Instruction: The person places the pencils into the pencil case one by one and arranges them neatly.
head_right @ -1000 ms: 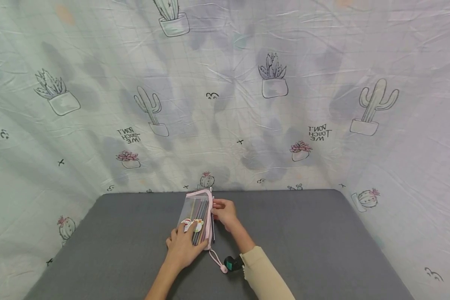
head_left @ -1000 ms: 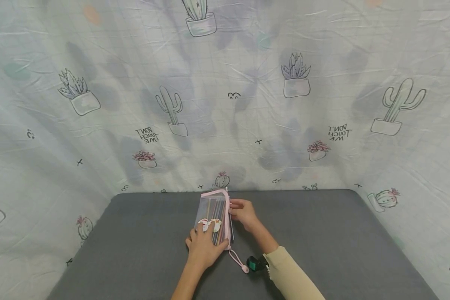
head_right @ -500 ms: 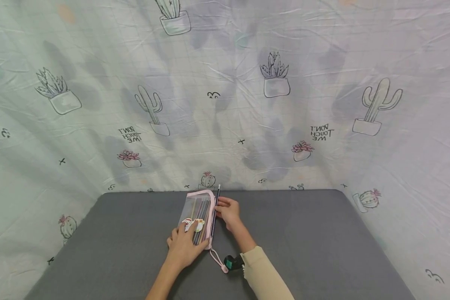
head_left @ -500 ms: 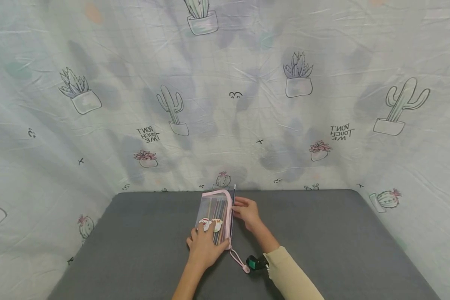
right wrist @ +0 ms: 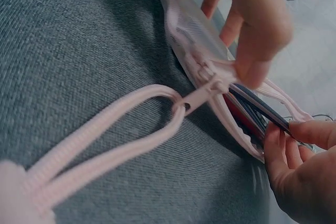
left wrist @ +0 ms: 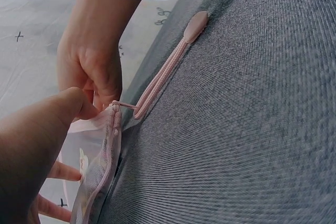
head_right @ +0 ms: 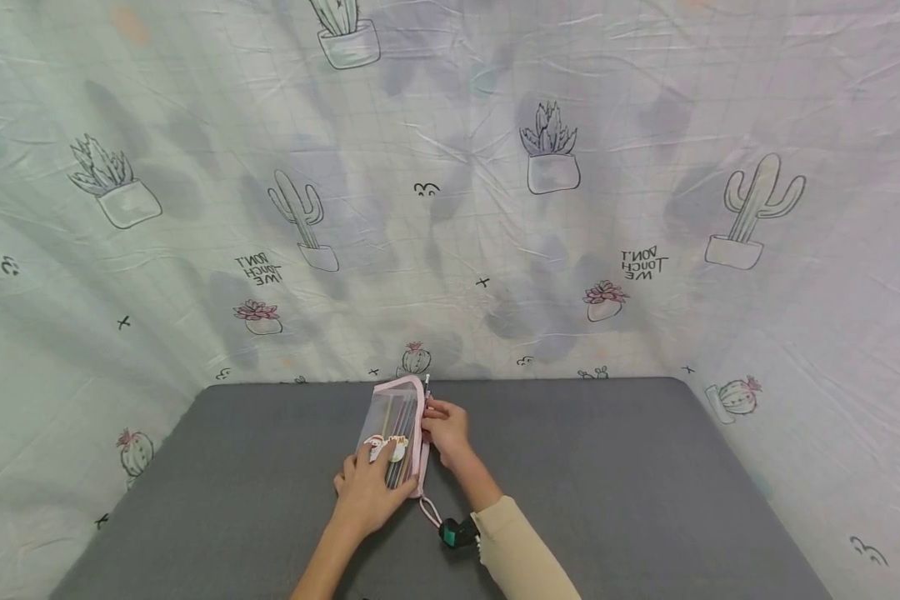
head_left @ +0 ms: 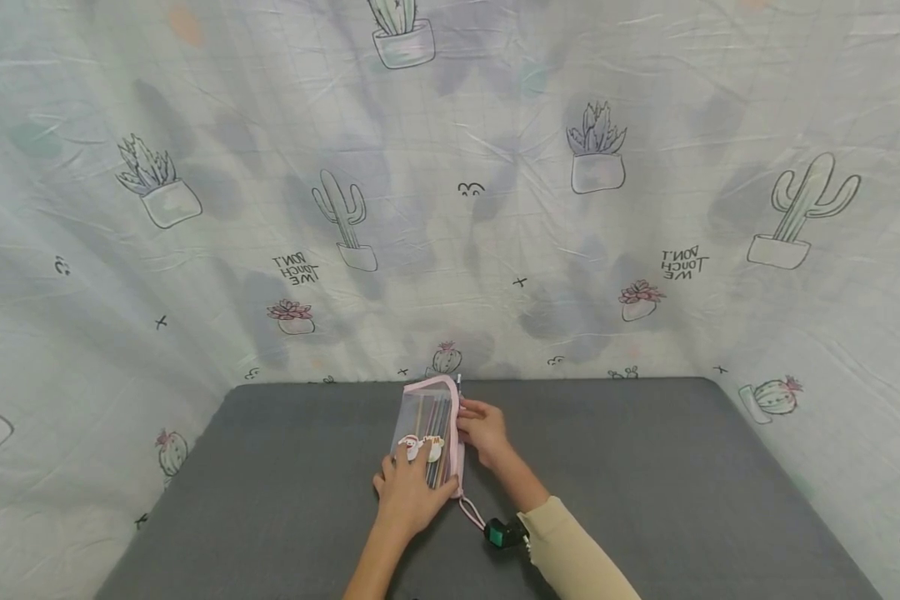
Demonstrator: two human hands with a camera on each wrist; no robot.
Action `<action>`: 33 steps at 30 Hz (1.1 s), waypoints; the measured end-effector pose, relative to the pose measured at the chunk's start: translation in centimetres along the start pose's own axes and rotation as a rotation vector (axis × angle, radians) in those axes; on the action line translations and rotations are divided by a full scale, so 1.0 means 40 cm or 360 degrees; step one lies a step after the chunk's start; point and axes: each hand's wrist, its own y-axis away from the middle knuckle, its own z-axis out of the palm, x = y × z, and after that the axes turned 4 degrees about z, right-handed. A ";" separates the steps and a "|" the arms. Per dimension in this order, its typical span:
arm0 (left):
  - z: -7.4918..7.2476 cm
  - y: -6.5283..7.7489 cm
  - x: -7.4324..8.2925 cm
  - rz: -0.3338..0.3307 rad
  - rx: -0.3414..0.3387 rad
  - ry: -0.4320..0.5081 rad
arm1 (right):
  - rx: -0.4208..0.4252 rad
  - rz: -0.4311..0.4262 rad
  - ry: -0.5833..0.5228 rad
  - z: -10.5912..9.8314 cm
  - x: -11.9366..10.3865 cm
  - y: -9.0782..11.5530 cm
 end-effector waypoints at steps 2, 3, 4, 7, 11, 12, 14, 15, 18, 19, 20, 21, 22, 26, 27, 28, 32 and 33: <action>-0.001 0.000 0.001 0.0000 -0.0001 0.0003 | -0.0018 -0.0020 -0.0002 0.005 0.000 0.002; -0.002 0.000 0.001 0.0001 -0.0003 0.0006 | -0.0024 -0.0027 0.0004 0.007 0.000 0.003; -0.003 0.000 0.001 0.0000 -0.0006 0.0009 | -0.0027 -0.0029 0.0011 0.010 -0.001 0.004; -0.005 0.000 0.001 0.0004 -0.0017 0.0010 | -0.0031 -0.0040 0.0062 0.017 -0.003 0.007; -0.005 -0.001 -0.001 0.0012 -0.0018 0.0014 | -0.0040 -0.0048 0.0107 0.026 -0.005 0.007; -0.005 -0.001 -0.001 0.0015 -0.0014 0.0018 | -0.0046 -0.0048 0.0112 0.029 -0.005 0.007; -0.006 0.000 -0.001 0.0020 -0.0005 0.0022 | -0.0054 -0.0046 0.0116 0.033 -0.005 0.005; -0.006 0.000 -0.002 0.0022 -0.0002 0.0023 | -0.0058 -0.0047 0.0123 0.034 -0.006 0.005; -0.006 0.001 -0.001 0.0026 0.0005 0.0018 | -0.0059 -0.0046 0.0147 0.035 -0.007 0.004; -0.006 0.001 -0.001 0.0025 0.0004 0.0017 | -0.0056 -0.0049 0.0160 0.034 -0.007 0.005; -0.006 0.001 -0.001 0.0024 0.0003 0.0016 | -0.0053 -0.0051 0.0174 0.032 -0.008 0.006; -0.006 0.001 -0.001 0.0023 0.0000 0.0014 | -0.0050 -0.0052 0.0182 0.029 -0.008 0.007; -0.006 0.001 -0.001 0.0019 -0.0003 0.0013 | -0.0046 -0.0051 0.0187 0.026 -0.008 0.008; -0.006 0.001 0.001 0.0001 -0.0018 0.0012 | -0.0030 -0.0037 0.0173 0.008 -0.009 0.015; -0.006 0.000 0.002 -0.0003 -0.0023 0.0012 | -0.0030 -0.0034 0.0156 0.003 -0.009 0.016; -0.007 0.000 0.003 -0.0006 -0.0026 0.0012 | -0.0029 -0.0032 0.0149 -0.003 -0.009 0.017; -0.007 0.001 0.005 -0.0010 -0.0019 0.0002 | -0.0012 -0.0006 0.0114 -0.029 -0.014 0.016; -0.006 0.001 0.004 -0.0007 -0.0012 -0.0001 | -0.0013 -0.0003 0.0110 -0.036 -0.016 0.017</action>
